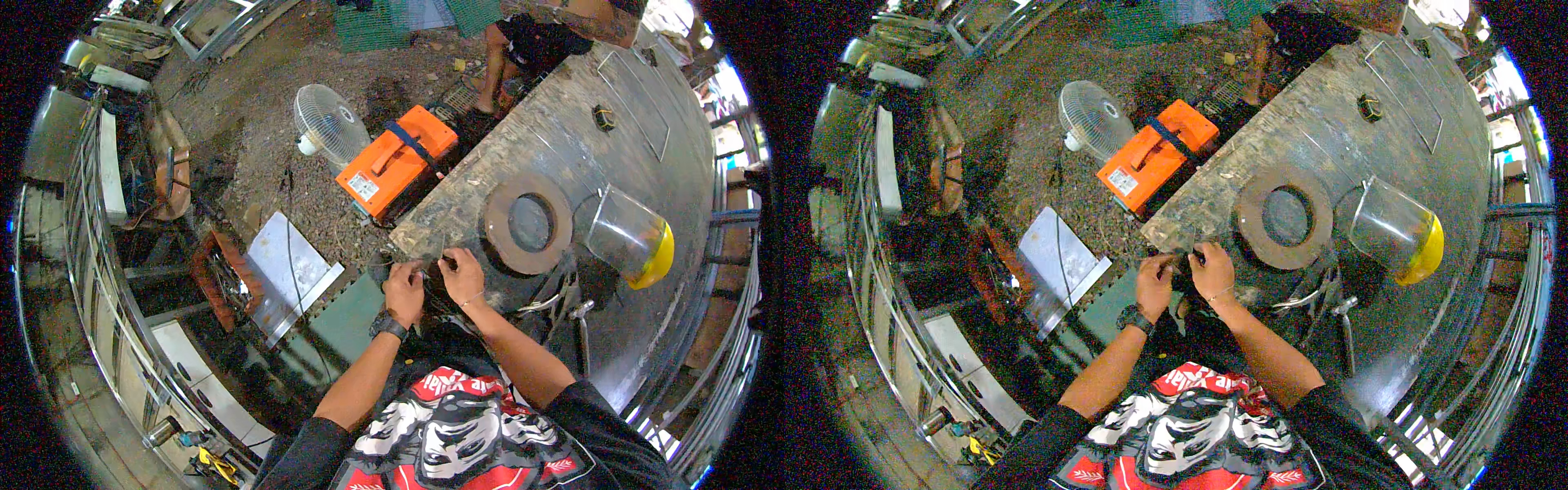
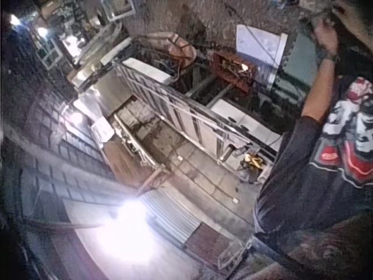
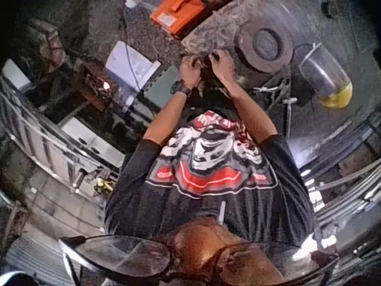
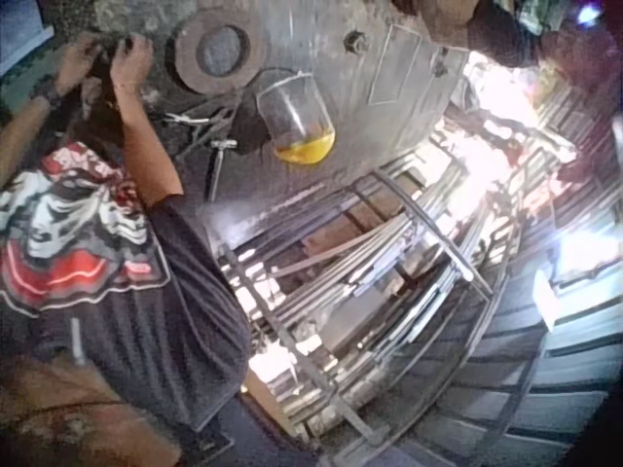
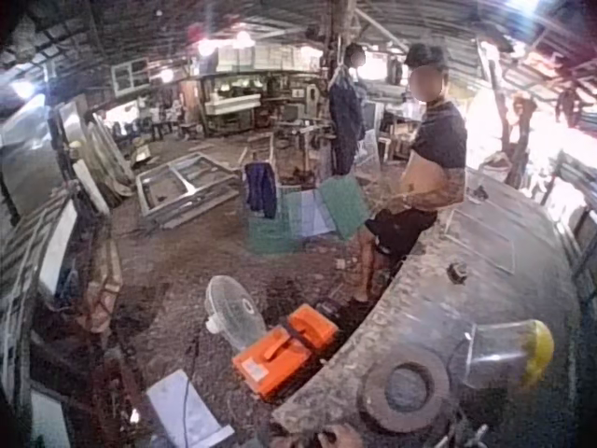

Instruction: The person repeatedly bends a small metal strip using pliers and a hammer on a workbench. They hold the strip with pliers, strike it with a hammer, and inspect the bend before repeating the process.

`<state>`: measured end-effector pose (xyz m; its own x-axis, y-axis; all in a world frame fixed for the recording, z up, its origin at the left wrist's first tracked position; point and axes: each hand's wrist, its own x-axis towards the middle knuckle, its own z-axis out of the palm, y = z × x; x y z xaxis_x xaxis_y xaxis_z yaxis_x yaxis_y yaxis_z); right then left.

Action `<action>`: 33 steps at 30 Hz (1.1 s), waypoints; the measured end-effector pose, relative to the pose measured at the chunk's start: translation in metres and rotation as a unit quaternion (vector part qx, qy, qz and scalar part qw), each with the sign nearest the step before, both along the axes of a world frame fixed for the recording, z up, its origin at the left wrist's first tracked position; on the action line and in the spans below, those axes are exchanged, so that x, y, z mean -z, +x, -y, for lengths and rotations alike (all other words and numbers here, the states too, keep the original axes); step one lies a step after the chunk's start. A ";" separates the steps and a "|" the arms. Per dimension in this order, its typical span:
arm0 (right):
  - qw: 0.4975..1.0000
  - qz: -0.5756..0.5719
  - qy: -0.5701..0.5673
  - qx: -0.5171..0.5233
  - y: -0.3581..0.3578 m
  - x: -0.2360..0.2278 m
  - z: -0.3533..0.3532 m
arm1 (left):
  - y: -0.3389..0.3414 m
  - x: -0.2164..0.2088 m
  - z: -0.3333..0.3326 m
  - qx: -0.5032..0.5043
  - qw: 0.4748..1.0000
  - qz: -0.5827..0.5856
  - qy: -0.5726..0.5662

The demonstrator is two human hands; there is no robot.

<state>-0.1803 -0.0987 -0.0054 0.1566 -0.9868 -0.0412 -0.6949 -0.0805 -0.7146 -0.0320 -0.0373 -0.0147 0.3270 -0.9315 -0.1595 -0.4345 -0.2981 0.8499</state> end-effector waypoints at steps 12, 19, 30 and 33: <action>0.782 0.398 0.474 0.071 -0.001 -0.007 0.043 | 0.063 0.000 0.050 0.027 0.999 0.037 -0.012; 0.937 0.262 0.228 0.036 -0.001 -0.009 0.028 | 0.066 0.002 0.052 0.043 0.999 0.012 -0.028; 0.975 -0.024 -0.059 -0.212 -0.005 0.004 0.026 | 0.067 0.012 0.044 -0.004 0.995 -0.003 -0.099; 0.966 -0.027 -0.112 -0.233 0.001 0.006 0.041 | 0.072 0.017 0.041 -0.046 0.994 -0.057 -0.084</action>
